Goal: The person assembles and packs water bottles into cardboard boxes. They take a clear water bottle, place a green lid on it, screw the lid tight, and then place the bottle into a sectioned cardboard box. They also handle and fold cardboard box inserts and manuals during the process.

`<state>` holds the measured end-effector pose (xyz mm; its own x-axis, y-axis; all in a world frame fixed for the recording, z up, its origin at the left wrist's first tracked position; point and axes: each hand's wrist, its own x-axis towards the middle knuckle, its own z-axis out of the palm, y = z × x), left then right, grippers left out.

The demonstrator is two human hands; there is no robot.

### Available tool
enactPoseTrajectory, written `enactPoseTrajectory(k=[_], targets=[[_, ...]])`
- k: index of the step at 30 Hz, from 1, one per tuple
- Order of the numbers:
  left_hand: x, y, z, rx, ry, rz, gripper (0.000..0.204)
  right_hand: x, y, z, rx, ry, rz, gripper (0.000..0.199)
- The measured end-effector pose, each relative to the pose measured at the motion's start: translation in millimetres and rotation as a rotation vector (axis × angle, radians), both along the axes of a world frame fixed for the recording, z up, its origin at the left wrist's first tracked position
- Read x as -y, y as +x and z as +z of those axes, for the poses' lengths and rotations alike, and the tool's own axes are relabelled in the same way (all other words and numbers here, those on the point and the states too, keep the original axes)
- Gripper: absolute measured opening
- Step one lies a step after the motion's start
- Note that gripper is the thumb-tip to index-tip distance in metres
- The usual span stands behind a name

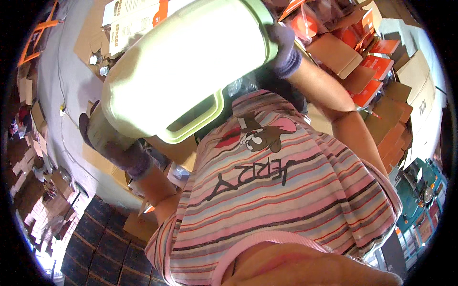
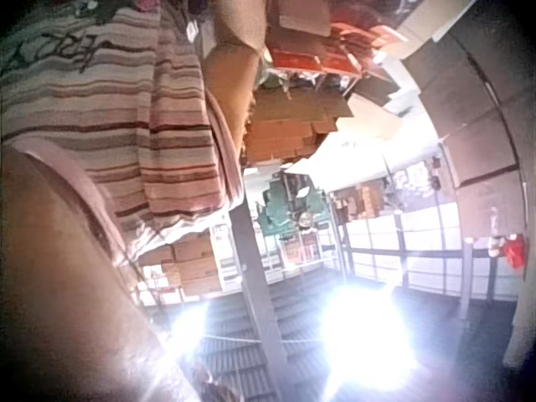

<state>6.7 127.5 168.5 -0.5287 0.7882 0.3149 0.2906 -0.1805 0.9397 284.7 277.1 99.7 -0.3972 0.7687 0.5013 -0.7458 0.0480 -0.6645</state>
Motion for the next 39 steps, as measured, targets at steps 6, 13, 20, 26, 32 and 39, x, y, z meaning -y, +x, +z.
enactPoseTrajectory(k=[6,13,20,26,32,39], targets=[[15.7,-31.2,-19.0,0.771,-0.175,-0.067,0.092,-20.4,15.4,27.5,0.448,0.559,-0.135,0.111],[2.6,-11.5,2.6,0.331,-0.026,-0.158,0.045,-13.7,16.1,-26.0,0.447,0.353,-0.039,0.116],[-1.0,2.0,30.7,-0.506,0.043,-0.081,0.07,-3.9,-17.7,-41.3,-0.059,-0.665,0.233,0.051],[5.7,-15.6,12.9,0.668,0.225,-0.341,0.084,-7.3,0.2,11.9,0.354,-0.114,-0.027,0.09],[-9.6,-7.4,10.4,-0.208,-0.237,-0.001,0.098,-4.3,5.1,-5.9,0.383,-0.175,-0.059,0.06],[1.3,-70.0,9.8,0.915,-0.057,-0.583,0.081,13.1,0.8,-4.7,-0.074,-0.766,0.214,0.053]])
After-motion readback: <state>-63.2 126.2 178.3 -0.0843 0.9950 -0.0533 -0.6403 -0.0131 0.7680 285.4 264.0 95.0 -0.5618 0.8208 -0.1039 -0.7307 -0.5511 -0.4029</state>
